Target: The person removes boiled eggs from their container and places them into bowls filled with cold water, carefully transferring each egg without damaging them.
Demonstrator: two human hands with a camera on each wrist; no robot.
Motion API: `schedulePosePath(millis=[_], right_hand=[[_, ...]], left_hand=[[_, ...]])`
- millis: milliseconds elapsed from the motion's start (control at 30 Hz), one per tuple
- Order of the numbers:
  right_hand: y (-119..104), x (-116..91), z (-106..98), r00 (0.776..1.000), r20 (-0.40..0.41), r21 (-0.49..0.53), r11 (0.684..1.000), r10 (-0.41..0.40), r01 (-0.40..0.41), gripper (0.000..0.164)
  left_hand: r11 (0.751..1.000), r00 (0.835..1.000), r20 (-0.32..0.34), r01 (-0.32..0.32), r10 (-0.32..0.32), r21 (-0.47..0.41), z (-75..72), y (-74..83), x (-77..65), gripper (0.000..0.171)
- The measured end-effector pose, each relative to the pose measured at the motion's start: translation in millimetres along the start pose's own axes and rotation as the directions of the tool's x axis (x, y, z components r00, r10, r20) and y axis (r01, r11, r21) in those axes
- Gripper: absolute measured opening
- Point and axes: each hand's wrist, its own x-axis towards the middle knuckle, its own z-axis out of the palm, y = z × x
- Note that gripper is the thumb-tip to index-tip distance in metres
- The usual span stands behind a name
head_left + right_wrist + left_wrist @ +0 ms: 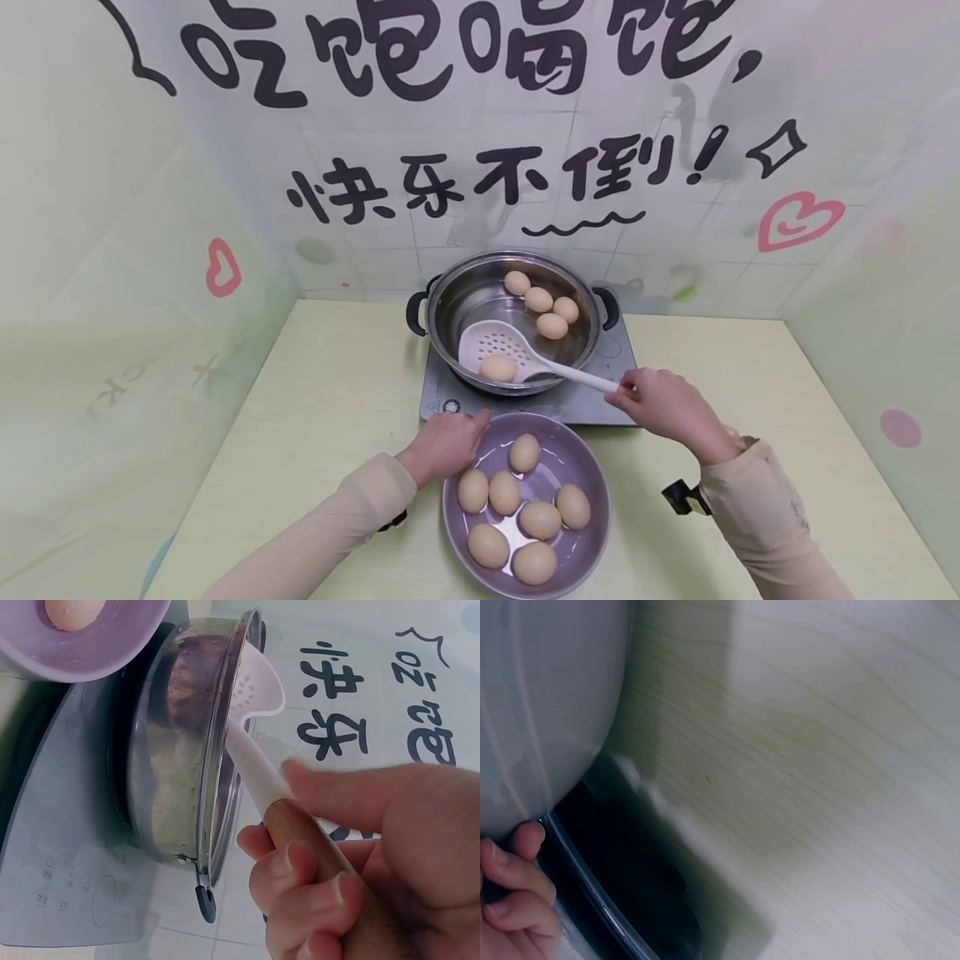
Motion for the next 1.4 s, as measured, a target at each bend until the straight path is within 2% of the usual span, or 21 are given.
schedulePosePath(millis=[400,600,733,900,1067,1400], right_hand=[[13,6,-7,0.994,0.113,0.047,0.999,-0.01,0.005,0.024],[22,6,-10,0.988,0.149,0.136,0.99,-0.042,0.021,0.025],[28,2,-16,0.981,0.19,0.212,0.977,-0.034,-0.007,0.025],[32,-9,-27,0.978,0.209,0.243,0.969,0.0,-0.052,0.025],[39,-27,-36,0.979,0.204,0.222,0.973,0.024,-0.07,0.025],[50,-66,-37,0.979,0.199,0.187,0.98,0.03,-0.068,0.022]], left_hand=[[1.0,1.0,-0.012,-0.001,0.002,0.009,1.8,0.5,-0.4,0.015],[1.0,1.0,-0.007,0.003,-0.003,0.002,2.3,0.3,0.0,0.014],[1.0,1.0,-0.007,-0.002,0.002,0.003,2.4,0.3,0.3,0.014],[1.0,1.0,-0.024,-0.006,0.006,0.005,1.5,0.1,0.3,0.014],[1.0,1.0,-0.021,-0.006,0.006,0.006,2.4,0.1,0.1,0.014],[1.0,1.0,-0.012,0.002,-0.002,0.015,1.1,0.3,2.2,0.014]])
